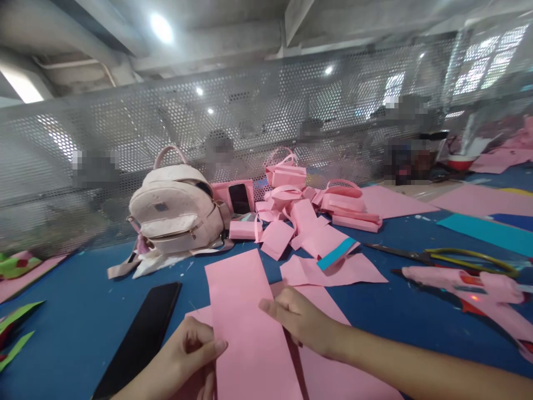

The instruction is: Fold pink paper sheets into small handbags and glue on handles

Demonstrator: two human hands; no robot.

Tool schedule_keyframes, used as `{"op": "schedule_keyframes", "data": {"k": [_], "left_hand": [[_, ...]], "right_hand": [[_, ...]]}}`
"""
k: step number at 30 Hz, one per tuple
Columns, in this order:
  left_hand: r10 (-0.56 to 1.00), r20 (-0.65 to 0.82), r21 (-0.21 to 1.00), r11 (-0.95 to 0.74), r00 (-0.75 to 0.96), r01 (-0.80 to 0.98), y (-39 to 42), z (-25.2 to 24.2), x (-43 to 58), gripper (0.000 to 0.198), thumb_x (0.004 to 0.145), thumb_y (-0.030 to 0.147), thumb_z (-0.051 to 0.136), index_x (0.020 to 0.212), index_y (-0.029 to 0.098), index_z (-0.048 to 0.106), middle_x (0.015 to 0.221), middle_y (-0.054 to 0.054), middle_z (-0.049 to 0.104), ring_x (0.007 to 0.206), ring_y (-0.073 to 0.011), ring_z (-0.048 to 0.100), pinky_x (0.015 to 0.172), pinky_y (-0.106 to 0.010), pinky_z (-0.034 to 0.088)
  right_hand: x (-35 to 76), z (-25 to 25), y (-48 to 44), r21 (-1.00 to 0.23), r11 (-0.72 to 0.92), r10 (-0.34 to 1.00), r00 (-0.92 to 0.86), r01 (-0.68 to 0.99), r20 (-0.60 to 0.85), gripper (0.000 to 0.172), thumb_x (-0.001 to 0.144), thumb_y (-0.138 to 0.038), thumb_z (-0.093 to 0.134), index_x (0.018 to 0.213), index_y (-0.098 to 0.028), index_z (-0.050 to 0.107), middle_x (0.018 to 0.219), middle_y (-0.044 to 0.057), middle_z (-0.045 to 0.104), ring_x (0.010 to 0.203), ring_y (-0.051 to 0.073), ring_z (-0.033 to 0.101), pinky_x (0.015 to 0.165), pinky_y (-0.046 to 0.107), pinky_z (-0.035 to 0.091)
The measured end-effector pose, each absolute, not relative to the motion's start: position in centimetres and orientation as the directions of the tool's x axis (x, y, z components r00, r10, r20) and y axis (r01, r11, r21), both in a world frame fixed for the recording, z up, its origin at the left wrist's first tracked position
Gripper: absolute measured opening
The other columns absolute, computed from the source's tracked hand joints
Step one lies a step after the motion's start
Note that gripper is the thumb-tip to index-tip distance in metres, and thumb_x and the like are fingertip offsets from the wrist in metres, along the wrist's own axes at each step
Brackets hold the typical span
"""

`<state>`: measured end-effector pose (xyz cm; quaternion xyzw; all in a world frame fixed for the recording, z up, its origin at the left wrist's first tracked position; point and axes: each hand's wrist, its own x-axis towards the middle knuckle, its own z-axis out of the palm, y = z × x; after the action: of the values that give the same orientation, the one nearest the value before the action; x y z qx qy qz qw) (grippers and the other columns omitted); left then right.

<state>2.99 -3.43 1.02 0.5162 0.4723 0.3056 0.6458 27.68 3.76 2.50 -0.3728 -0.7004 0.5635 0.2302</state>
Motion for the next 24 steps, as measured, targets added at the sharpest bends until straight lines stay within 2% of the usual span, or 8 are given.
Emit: {"op": "schedule_keyframes", "data": {"k": [4, 6, 11, 14, 19, 24], "left_hand": [[0.882, -0.296, 0.955, 0.260, 0.368, 0.146, -3.36, 1.31, 3.01, 0.068, 0.073, 0.075, 0.073, 0.048, 0.014, 0.056, 0.049, -0.009, 0.063, 0.036, -0.0107, 0.055, 0.035, -0.018, 0.033], [0.881, -0.301, 0.952, 0.258, 0.366, 0.164, -3.34, 1.42, 3.12, 0.069, 0.071, 0.078, 0.071, 0.048, 0.015, 0.055, 0.050, -0.009, 0.062, 0.036, -0.0111, 0.055, 0.036, -0.019, 0.034], [0.878, -0.319, 0.942, 0.254, 0.356, 0.217, -3.46, 1.51, 3.37, 0.073, 0.067, 0.084, 0.069, 0.045, 0.016, 0.050, 0.047, -0.007, 0.057, 0.034, -0.0098, 0.051, 0.035, -0.019, 0.030], [0.874, -0.334, 0.934, 0.255, 0.352, 0.251, -3.50, 1.66, 3.47, 0.075, 0.065, 0.086, 0.067, 0.043, 0.018, 0.046, 0.044, -0.005, 0.054, 0.033, -0.0088, 0.049, 0.034, -0.019, 0.027], [0.880, -0.339, 0.923, 0.243, 0.333, 0.297, -3.54, 2.03, 3.46, 0.074, 0.066, 0.086, 0.067, 0.043, 0.018, 0.047, 0.044, -0.004, 0.054, 0.034, -0.0078, 0.047, 0.035, -0.019, 0.027], [0.882, -0.349, 0.914, 0.246, 0.317, 0.322, -3.50, 1.97, 3.47, 0.075, 0.064, 0.088, 0.066, 0.042, 0.019, 0.044, 0.043, -0.002, 0.051, 0.034, -0.0077, 0.047, 0.035, -0.019, 0.026]], "right_hand": [[27.50, 2.74, 3.54, -0.962, 0.029, 0.815, -0.564, 0.270, -0.134, 0.070, 0.077, -0.093, 0.047, 0.063, -0.025, 0.036, 0.047, -0.010, 0.032, 0.039, 0.009, 0.033, 0.041, 0.025, 0.023], [27.43, 2.85, 3.44, -0.961, 0.000, 0.823, -0.546, 0.275, -0.156, 0.071, 0.074, -0.094, 0.049, 0.064, -0.025, 0.035, 0.047, -0.011, 0.031, 0.039, 0.008, 0.033, 0.042, 0.024, 0.024], [27.50, 2.60, 3.58, -0.956, -0.094, 0.847, -0.482, 0.277, -0.223, 0.070, 0.072, -0.095, 0.048, 0.071, -0.025, 0.038, 0.050, -0.009, 0.043, 0.042, 0.010, 0.041, 0.046, 0.026, 0.035], [27.54, 2.48, 3.71, -0.952, -0.131, 0.865, -0.438, 0.277, -0.246, 0.068, 0.073, -0.093, 0.050, 0.072, -0.026, 0.037, 0.046, -0.011, 0.039, 0.040, 0.010, 0.039, 0.045, 0.026, 0.034], [27.53, 2.90, 3.64, -0.957, -0.164, 0.874, -0.415, 0.240, -0.254, 0.067, 0.073, -0.092, 0.051, 0.072, -0.025, 0.039, 0.050, -0.009, 0.047, 0.042, 0.011, 0.044, 0.047, 0.027, 0.038], [27.40, 2.98, 3.83, -0.965, -0.162, 0.894, -0.382, 0.208, -0.233, 0.067, 0.072, -0.090, 0.055, 0.069, -0.025, 0.039, 0.048, -0.009, 0.045, 0.040, 0.010, 0.042, 0.044, 0.025, 0.035]]}}
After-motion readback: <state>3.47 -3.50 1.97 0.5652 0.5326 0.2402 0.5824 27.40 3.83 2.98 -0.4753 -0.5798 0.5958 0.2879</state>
